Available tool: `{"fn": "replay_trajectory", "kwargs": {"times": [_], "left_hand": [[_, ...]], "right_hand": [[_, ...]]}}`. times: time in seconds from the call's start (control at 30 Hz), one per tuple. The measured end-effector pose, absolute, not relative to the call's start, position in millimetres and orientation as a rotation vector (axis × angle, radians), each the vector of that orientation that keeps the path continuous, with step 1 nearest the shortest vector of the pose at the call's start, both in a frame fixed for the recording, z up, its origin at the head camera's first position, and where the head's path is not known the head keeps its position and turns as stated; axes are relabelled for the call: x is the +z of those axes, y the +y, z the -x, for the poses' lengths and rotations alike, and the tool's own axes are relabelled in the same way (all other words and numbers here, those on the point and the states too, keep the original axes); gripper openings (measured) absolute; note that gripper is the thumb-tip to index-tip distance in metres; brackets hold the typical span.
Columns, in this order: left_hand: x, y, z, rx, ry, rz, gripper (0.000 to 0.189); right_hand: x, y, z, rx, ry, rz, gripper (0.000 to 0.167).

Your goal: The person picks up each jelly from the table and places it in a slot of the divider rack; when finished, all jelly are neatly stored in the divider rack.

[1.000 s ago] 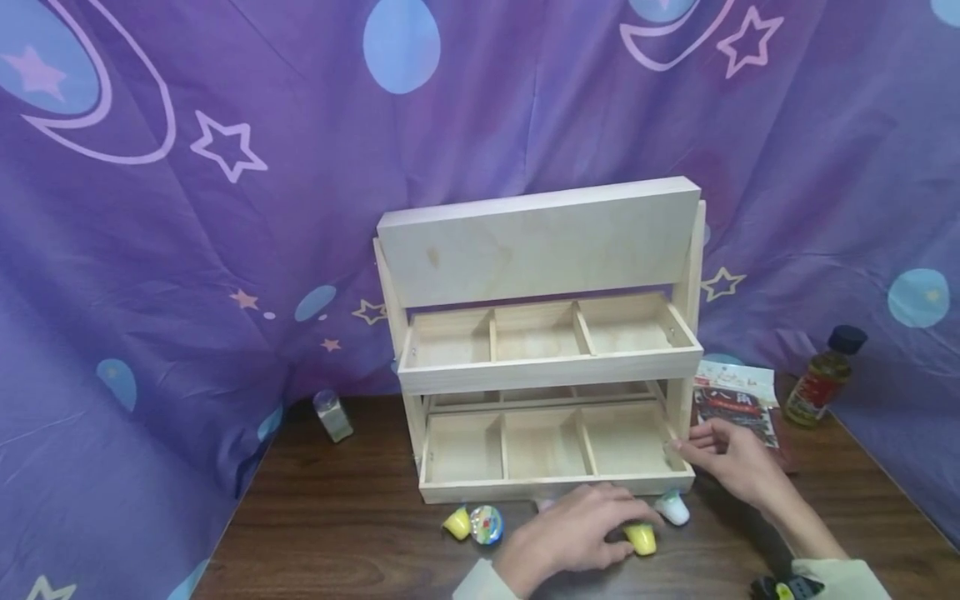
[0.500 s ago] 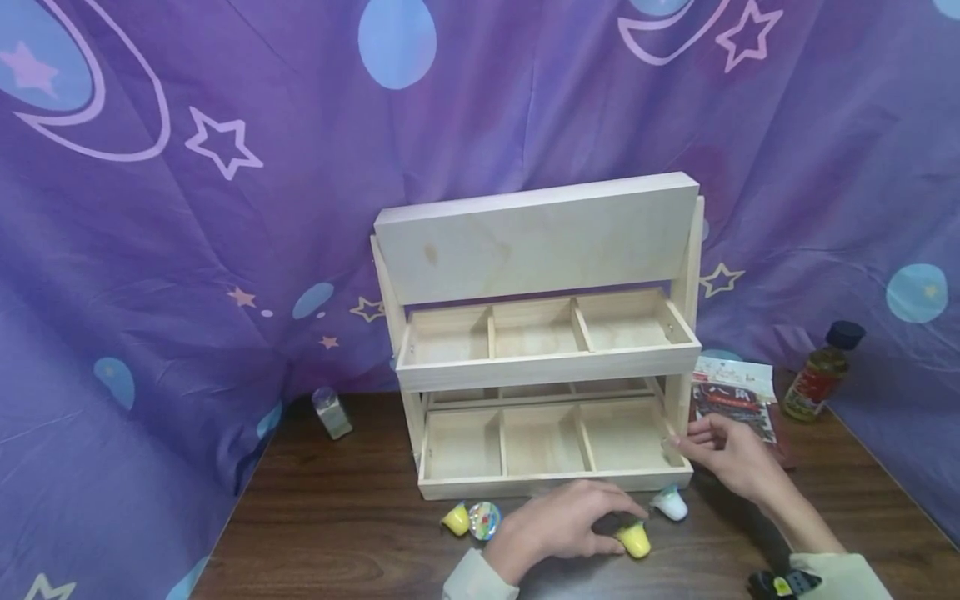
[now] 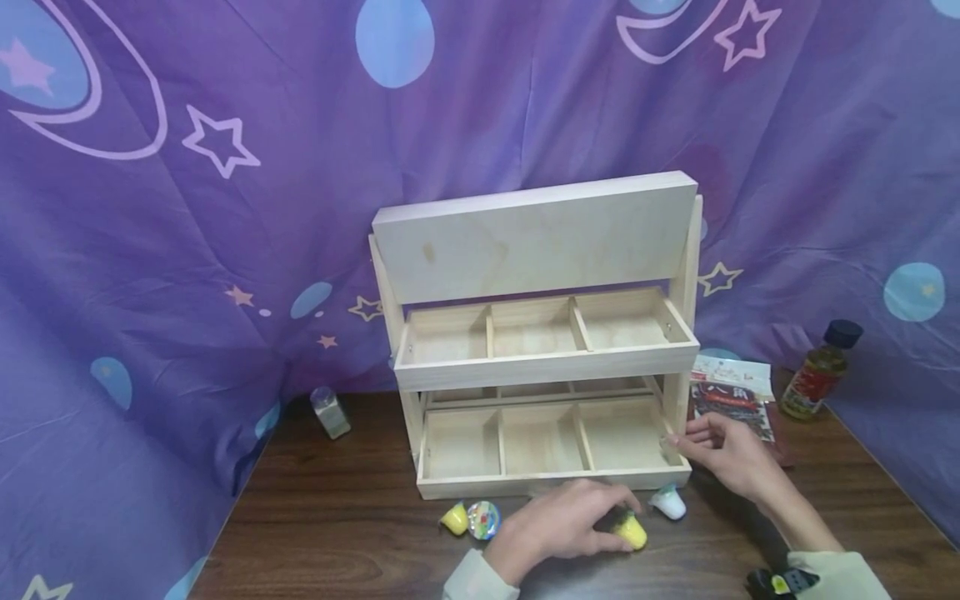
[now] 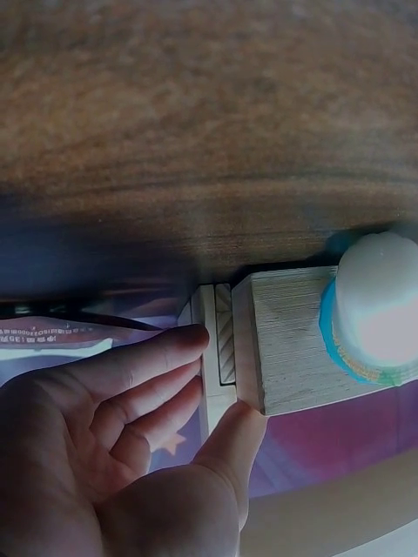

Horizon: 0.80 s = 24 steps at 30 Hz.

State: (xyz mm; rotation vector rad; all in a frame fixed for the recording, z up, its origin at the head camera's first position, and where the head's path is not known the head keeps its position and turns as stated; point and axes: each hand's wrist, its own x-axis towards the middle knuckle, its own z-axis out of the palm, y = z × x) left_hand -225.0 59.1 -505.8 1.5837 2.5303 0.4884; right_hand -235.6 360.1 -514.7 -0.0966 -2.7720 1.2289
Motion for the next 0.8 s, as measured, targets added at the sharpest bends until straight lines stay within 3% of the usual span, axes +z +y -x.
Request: {"fn": "replay_trajectory", "kwargs": {"times": [0.33,0.8], "left_hand": [[-496.2,56.6,226.3,0.704,2.672,-1.665,0.046],[-483.0,76.0,260.6,1.043,2.786,-1.304,0.048]], "right_hand": [[-517.0,360.5,236.0,1.21,-2.781,0.12,0.05],[-518.0,360.3,233.3,1.273,-2.721,0.052,0.04]]}}
